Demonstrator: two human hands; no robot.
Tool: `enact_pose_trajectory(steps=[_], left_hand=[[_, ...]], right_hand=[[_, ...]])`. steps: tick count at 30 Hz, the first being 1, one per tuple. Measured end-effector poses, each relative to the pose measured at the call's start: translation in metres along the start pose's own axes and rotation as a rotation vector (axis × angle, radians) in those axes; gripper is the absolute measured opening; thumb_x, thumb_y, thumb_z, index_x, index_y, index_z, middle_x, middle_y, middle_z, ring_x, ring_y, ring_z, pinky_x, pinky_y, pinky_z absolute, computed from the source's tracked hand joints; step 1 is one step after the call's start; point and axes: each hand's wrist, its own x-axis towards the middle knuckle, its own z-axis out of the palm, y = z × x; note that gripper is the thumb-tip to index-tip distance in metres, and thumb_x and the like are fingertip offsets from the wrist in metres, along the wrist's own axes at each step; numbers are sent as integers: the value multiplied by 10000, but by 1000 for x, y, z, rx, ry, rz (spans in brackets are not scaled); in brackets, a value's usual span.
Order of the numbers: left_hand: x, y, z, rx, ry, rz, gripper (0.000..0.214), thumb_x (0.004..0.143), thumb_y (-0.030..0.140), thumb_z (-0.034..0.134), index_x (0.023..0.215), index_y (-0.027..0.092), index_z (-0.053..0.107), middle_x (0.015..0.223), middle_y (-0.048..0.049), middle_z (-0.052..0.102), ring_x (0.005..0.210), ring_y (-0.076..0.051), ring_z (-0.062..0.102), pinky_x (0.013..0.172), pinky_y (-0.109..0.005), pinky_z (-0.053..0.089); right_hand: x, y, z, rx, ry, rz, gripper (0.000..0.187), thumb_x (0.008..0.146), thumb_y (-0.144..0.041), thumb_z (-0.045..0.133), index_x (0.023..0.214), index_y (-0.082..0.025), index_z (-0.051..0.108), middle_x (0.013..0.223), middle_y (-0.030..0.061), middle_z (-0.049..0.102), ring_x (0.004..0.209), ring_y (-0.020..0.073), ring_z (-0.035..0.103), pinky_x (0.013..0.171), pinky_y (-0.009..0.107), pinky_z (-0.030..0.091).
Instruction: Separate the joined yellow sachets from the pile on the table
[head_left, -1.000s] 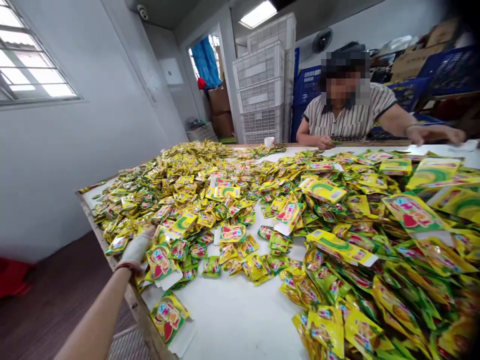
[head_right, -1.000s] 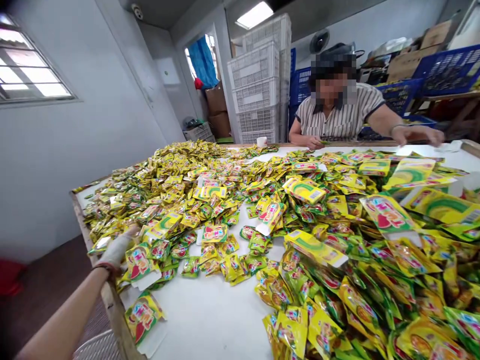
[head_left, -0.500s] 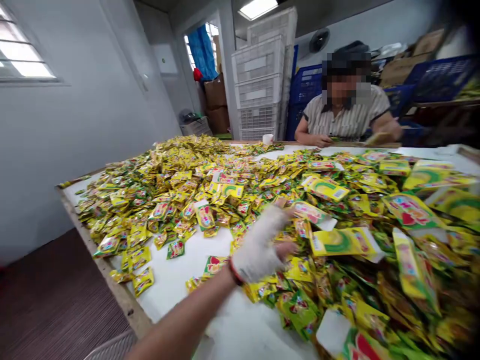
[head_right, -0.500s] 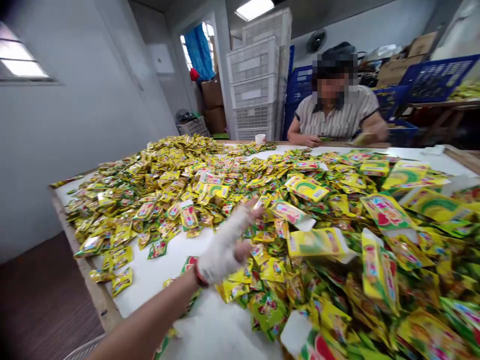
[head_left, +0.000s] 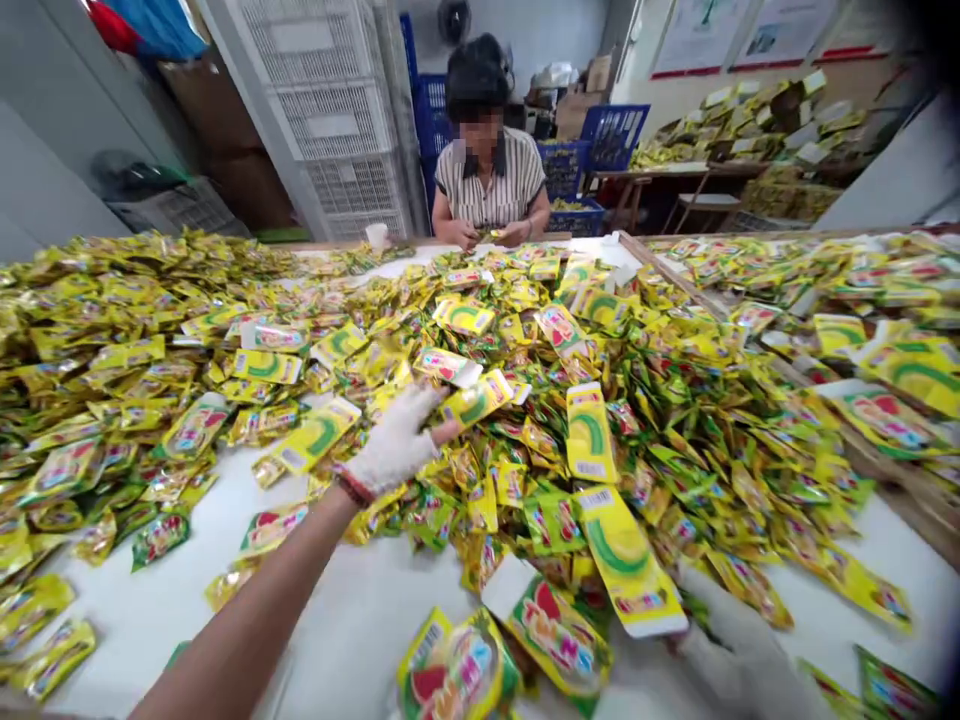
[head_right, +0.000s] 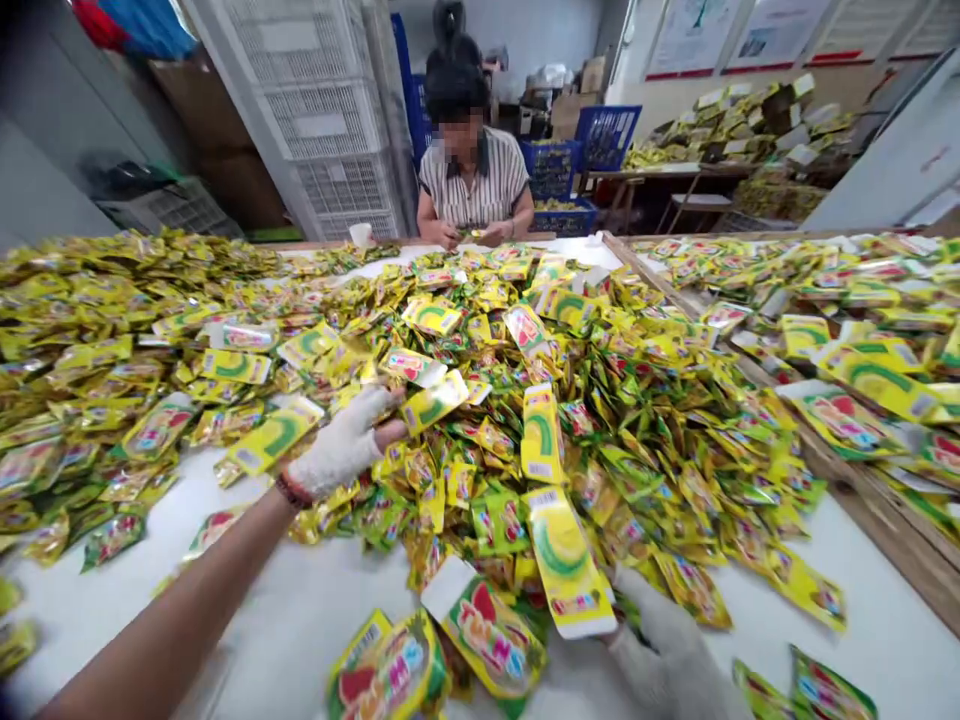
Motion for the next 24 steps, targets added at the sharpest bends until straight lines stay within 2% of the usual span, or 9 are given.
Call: enact_pose_trajectory(steps=[2,3,6,8,10,15,19,22,24], left_hand=[[-42,44,-6,152,-99,349,678,843,659,390,1377,242,423,1428,-81,321,1341,-268,278,1115,-421,272],[-68,59,-10,243,-85,402,702,825,667,426,1394,257,389,1432,-77,322,1344,-274,275,1102,-447,294],[-154,74,-9,429,-49,385,981,677,746,551,1442,195,277,1430,-117,335,1278,-284,385,977,-405,464],[-198,69,9,454,-10,385,1113,601,796,566,1422,105,272,1357,-174,415,1205,-310,458,840,-386,541],[-218,66,32,388,28,243,823,753,573,600,1373,114,313,1237,-162,511,1091,-247,549,828,-320,549],[-181,116,42,185,231,85,280,893,267,471,1167,208,482,987,-62,571,922,-160,574,794,-267,511],[-137,181,31,282,483,165,281,866,259,512,1139,193,525,1098,-105,510,1063,-244,492,879,-390,441],[-117,216,55,210,274,261,170,853,182,479,1010,183,545,955,-83,528,892,-187,519,747,-317,464],[-104,230,81,307,60,363,342,796,88,445,1105,203,535,1054,-91,526,973,-207,507,822,-353,461]], right_hand=[[3,0,-1,-38,-66,-68,597,777,-507,493,1126,-44,635,1141,185,592,1054,303,583,916,369,494],[4,-2,-2,-37,-93,-84,606,791,-504,468,1147,-37,619,1165,188,578,1075,304,573,930,379,484],[5,-12,-6,79,-162,-8,609,790,-523,467,1161,-54,582,1107,186,606,985,293,608,914,413,478],[6,-19,-12,251,-257,121,626,784,-549,496,1180,-66,529,911,157,642,757,252,631,754,398,517],[10,-27,-22,534,-300,281,618,784,-559,542,1210,-120,461,756,69,596,576,183,574,559,324,486],[22,-34,-67,1250,110,382,373,761,-421,674,1016,-226,484,864,-15,496,647,72,519,567,199,464],[12,-15,-90,1148,142,322,376,776,-433,654,1020,-201,485,877,18,555,660,105,540,543,223,465],[-4,1,-91,913,59,292,449,779,-473,624,1046,-144,476,761,47,584,576,133,535,489,244,419],[-13,6,-90,864,55,311,487,775,-487,606,1064,-122,462,764,59,596,569,134,534,491,247,406]])
